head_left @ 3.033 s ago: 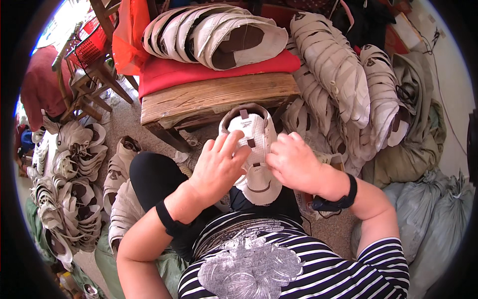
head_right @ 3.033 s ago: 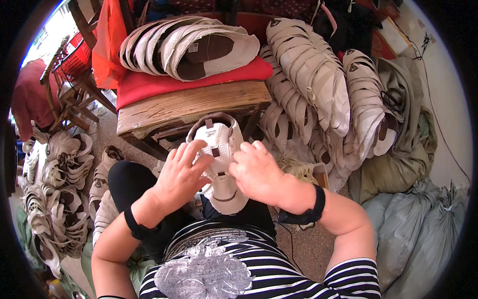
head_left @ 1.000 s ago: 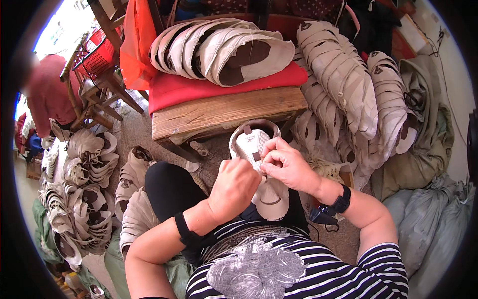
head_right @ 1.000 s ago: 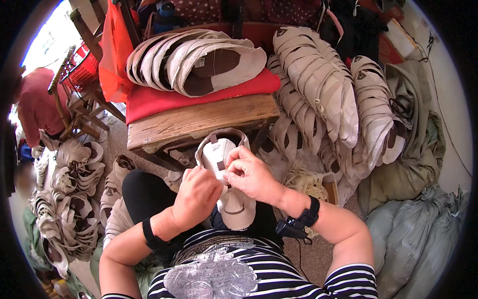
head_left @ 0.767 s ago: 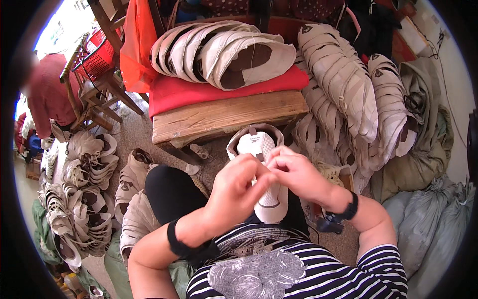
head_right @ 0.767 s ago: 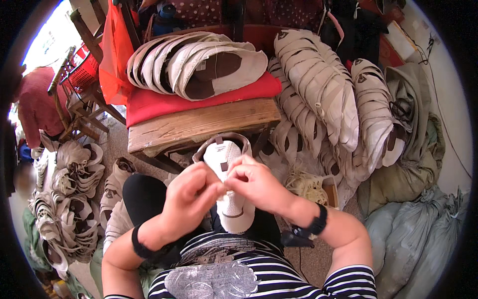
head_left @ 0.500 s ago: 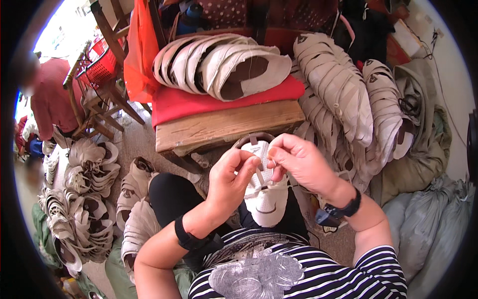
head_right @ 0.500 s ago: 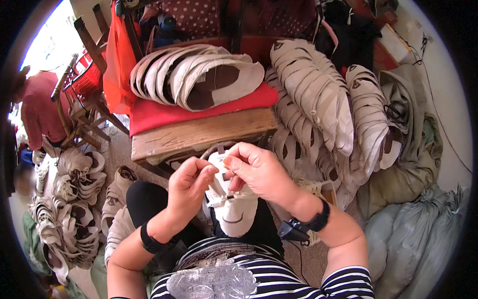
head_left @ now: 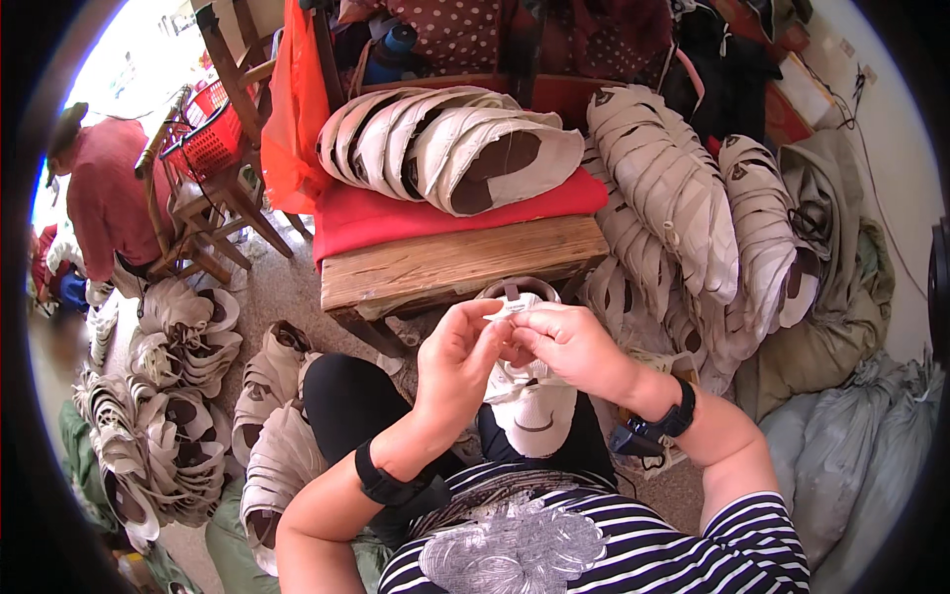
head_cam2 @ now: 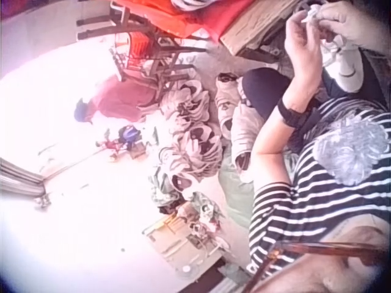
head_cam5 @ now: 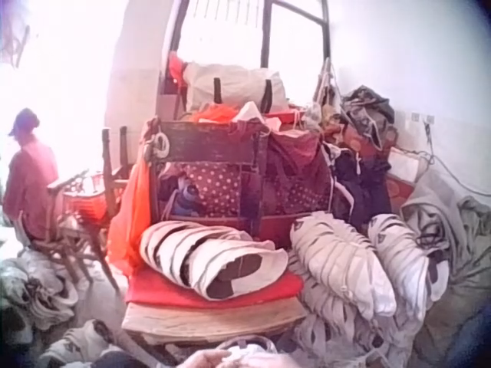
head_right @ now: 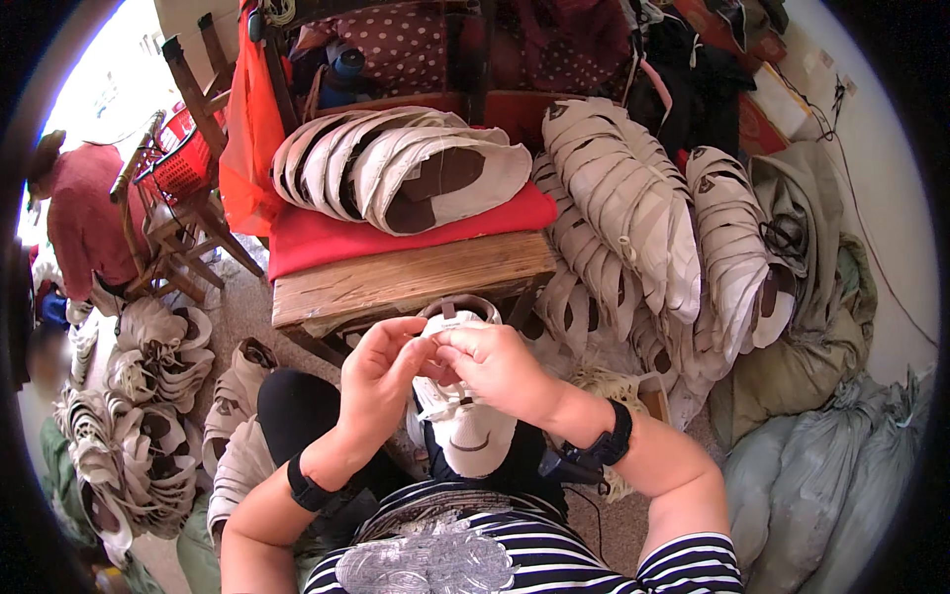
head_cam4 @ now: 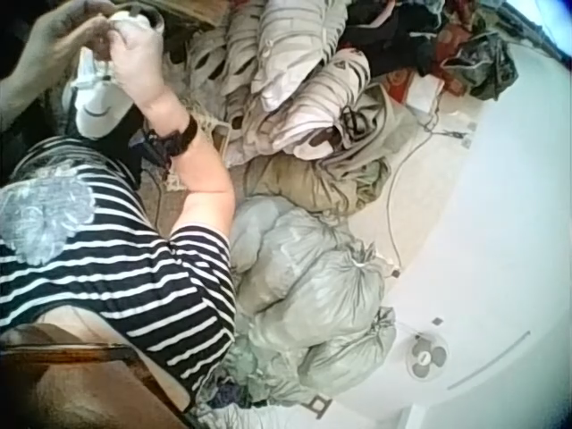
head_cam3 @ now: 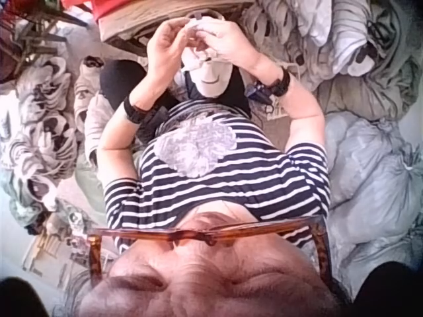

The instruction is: The recorder is lacing a white shoe upper in a workshop environment.

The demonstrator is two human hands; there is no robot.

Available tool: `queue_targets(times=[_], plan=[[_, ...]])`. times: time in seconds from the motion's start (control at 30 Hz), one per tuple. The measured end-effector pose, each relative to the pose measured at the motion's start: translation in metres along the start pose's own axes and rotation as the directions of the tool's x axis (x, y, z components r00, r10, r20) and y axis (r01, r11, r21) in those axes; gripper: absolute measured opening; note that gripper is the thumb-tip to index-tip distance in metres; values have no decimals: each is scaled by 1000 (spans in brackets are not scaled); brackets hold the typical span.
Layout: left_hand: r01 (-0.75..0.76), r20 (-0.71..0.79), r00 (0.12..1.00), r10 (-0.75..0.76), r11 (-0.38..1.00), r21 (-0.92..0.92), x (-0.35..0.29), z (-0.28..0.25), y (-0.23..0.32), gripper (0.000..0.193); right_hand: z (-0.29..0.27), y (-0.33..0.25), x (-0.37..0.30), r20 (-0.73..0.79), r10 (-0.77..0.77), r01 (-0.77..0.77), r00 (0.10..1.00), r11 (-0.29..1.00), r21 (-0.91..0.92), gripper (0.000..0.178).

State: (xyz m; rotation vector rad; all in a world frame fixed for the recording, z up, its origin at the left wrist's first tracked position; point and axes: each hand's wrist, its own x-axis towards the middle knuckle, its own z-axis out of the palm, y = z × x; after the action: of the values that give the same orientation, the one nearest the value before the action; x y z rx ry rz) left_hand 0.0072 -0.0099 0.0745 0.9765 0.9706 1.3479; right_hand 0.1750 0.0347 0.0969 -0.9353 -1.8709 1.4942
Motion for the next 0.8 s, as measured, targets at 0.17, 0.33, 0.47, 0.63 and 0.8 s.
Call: queue_targets(times=[0.17, 0.33, 0.47, 0.63, 0.8], plan=[[-42, -26, 999, 42, 999, -3, 4, -25, -2, 19, -5, -25, 12, -29, 25, -24, 999, 1000, 17, 19], [78, 142, 987, -72, 996, -34, 6, -33, 4, 27, -13, -107, 27, 129, 86, -128, 988, 922, 366, 23], [170, 393, 904, -167, 985, 28, 2, -30, 10, 43, -20, -171, 26, 55, -64, 50, 996, 972, 228, 26], [155, 588, 779, -217, 976, 155, 0, -12, 6, 52, -59, -171, 45, -144, -217, 250, 965, 929, 274, 28], [158, 535, 798, -277, 953, 258, -5, -11, 1, 41, -75, -156, 52, -122, -172, 203, 978, 923, 327, 29]])
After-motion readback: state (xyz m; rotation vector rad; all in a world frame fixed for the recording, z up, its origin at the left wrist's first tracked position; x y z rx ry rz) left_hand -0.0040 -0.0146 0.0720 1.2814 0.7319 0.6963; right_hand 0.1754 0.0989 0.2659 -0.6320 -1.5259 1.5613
